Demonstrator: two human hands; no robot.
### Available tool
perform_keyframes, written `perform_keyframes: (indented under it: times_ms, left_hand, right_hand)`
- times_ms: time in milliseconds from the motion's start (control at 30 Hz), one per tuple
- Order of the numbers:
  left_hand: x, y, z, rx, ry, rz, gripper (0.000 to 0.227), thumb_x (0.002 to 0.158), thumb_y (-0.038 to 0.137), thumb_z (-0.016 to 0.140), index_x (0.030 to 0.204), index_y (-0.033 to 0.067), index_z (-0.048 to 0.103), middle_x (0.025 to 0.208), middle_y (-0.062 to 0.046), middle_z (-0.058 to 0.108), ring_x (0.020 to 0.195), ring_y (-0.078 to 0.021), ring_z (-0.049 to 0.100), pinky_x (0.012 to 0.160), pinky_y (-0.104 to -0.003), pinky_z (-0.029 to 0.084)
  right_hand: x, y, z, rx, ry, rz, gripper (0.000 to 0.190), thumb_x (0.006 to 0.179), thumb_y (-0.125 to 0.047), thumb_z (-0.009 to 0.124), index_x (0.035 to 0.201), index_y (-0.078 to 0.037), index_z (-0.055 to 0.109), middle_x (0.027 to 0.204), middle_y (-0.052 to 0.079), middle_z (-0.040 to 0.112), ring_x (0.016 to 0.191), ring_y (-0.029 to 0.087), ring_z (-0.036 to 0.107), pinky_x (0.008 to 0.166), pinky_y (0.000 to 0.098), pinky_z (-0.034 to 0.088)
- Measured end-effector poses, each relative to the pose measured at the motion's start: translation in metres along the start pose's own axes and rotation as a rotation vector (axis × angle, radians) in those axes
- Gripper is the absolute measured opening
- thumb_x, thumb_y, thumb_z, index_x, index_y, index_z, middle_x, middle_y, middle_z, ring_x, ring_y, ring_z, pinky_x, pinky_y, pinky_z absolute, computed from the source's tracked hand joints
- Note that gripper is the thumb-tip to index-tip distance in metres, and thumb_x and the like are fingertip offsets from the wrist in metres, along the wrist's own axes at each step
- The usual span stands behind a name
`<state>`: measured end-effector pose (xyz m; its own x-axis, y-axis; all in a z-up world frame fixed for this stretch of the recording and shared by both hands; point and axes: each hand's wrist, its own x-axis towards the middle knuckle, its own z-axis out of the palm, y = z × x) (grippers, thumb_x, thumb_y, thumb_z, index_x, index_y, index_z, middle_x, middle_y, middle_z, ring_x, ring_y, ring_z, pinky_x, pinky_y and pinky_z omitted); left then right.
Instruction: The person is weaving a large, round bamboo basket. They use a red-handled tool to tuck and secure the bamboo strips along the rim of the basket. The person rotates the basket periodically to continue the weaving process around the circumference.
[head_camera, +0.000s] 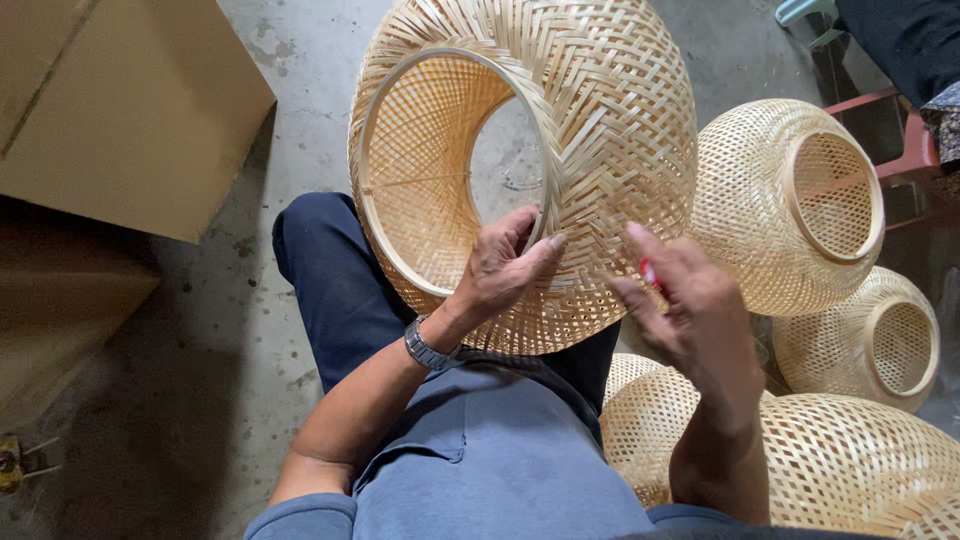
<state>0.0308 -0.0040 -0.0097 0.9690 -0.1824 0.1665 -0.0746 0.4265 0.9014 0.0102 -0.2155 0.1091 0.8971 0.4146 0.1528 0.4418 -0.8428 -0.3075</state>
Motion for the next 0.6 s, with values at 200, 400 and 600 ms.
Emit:
perform_keyframes:
  times_ms: [200, 400, 600]
  left_hand:
    - [-0.002, 0.002, 0.003, 0.053, 0.021, 0.02, 0.038, 0.105, 0.009, 0.061, 0.141, -0.0031, 0.056, 0.117, -0.003, 0.068, 0.101, -0.006, 0.061, 0.089, -0.023, 0.054]
    - [-0.003, 0.001, 0.001, 0.138, 0.025, 0.093, 0.033, 0.105, 0.008, 0.062, 0.136, -0.0047, 0.06, 0.122, -0.008, 0.068, 0.11, -0.0103, 0.063, 0.097, -0.027, 0.054]
    - [-0.004, 0.005, 0.003, 0.107, 0.032, 0.091, 0.037, 0.105, 0.008, 0.061, 0.14, -0.0042, 0.057, 0.123, -0.009, 0.069, 0.111, -0.0113, 0.064, 0.098, -0.028, 0.054]
  right_hand:
    - [0.001, -0.013, 0.021, -0.352, -0.086, 0.008, 0.065, 0.1, -0.053, 0.053, 0.154, -0.017, 0.052, 0.079, 0.004, 0.054, 0.059, 0.016, 0.052, 0.048, 0.0312, 0.049]
    - [-0.002, -0.036, 0.025, -0.379, -0.133, -0.012, 0.068, 0.092, -0.058, 0.059, 0.149, -0.02, 0.053, 0.074, 0.003, 0.051, 0.055, 0.016, 0.051, 0.043, 0.0327, 0.047]
    - [-0.008, -0.032, 0.024, -0.291, -0.015, 0.015, 0.066, 0.095, -0.054, 0.061, 0.15, -0.018, 0.055, 0.078, 0.003, 0.054, 0.057, 0.015, 0.052, 0.046, 0.0328, 0.047]
